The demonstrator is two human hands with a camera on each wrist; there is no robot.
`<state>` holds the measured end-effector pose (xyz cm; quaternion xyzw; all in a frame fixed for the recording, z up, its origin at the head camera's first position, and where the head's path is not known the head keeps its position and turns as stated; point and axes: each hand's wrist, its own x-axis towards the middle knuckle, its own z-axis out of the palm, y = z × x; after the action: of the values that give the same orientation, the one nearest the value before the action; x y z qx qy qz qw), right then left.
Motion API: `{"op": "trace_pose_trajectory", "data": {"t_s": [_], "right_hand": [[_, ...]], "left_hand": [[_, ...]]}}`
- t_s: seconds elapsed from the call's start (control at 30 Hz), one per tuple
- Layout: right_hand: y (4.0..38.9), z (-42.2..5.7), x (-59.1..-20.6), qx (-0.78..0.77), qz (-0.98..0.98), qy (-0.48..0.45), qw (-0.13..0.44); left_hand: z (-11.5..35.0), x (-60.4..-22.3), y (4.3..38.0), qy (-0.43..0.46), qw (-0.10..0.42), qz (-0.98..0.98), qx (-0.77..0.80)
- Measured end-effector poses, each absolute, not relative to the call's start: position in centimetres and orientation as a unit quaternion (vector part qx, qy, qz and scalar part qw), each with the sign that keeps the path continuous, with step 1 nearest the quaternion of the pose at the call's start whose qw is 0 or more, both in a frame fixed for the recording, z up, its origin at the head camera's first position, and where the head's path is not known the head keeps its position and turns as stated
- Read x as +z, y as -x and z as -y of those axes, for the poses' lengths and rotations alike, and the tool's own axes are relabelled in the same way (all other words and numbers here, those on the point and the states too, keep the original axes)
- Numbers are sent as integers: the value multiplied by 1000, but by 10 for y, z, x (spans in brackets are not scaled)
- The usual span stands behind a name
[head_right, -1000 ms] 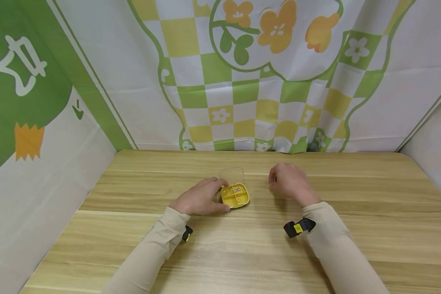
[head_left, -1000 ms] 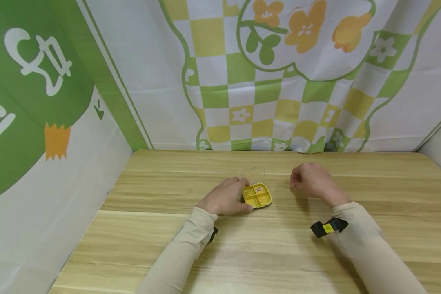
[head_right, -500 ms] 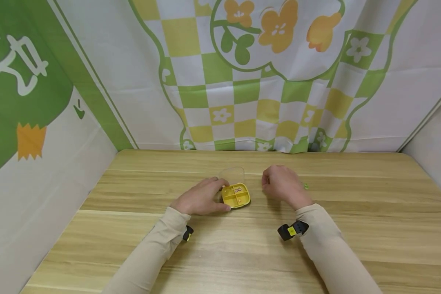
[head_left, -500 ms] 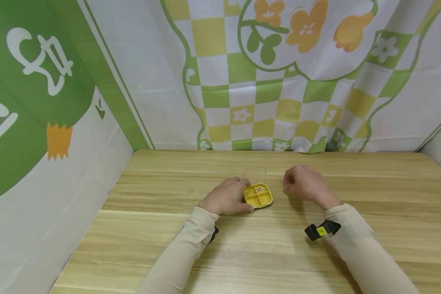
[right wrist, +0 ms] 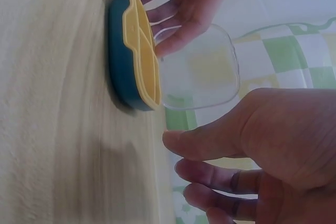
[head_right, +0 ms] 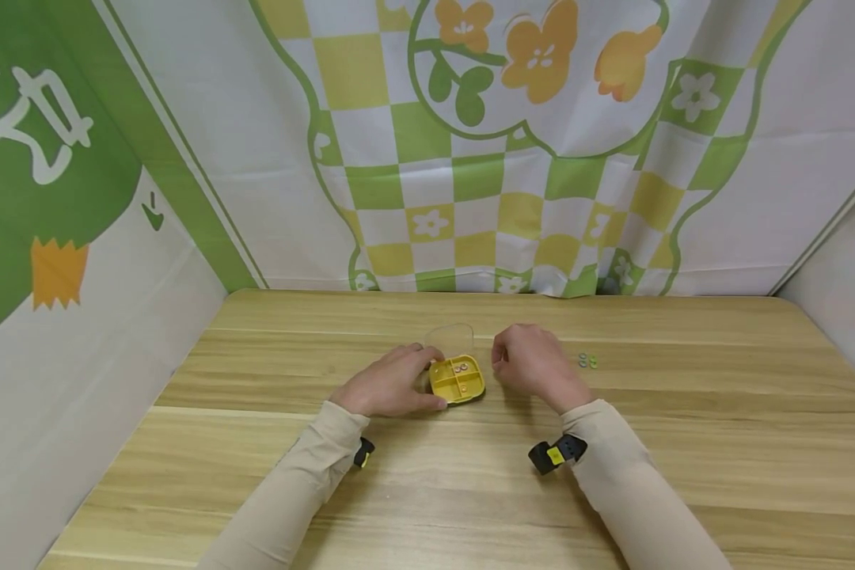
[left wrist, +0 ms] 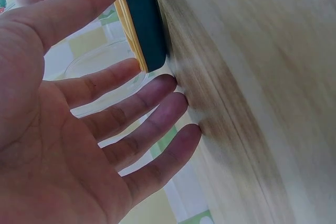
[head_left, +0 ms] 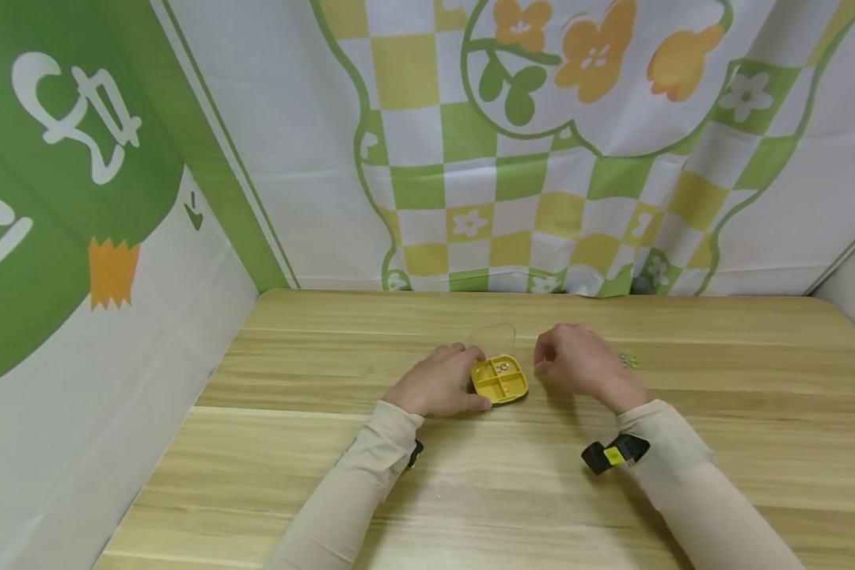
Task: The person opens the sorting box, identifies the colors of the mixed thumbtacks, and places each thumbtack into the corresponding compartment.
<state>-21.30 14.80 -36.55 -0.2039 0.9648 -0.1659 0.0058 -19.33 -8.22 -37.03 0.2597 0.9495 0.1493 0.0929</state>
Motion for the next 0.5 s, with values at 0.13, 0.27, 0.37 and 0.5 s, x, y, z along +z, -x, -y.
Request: {"op": "trace_pose_trajectory", "data": {"t_s": [0.13, 0.27, 0.37, 0.5], "right_hand": [[212, -145, -367, -169, -964, 206, 3], [210, -143, -367, -169, -963, 209, -2], [208, -140, -367, -171, -962, 212, -8], [206, -137, -368, -172, -959, 225, -13]], "left_hand": [[82, -370, 193, -259, 93, -950, 150], [82, -370, 193, -258, 94, -950, 150], [82, -370, 193, -259, 93, -950, 150], [82, -371, 194, -260, 92, -949, 150]]}}
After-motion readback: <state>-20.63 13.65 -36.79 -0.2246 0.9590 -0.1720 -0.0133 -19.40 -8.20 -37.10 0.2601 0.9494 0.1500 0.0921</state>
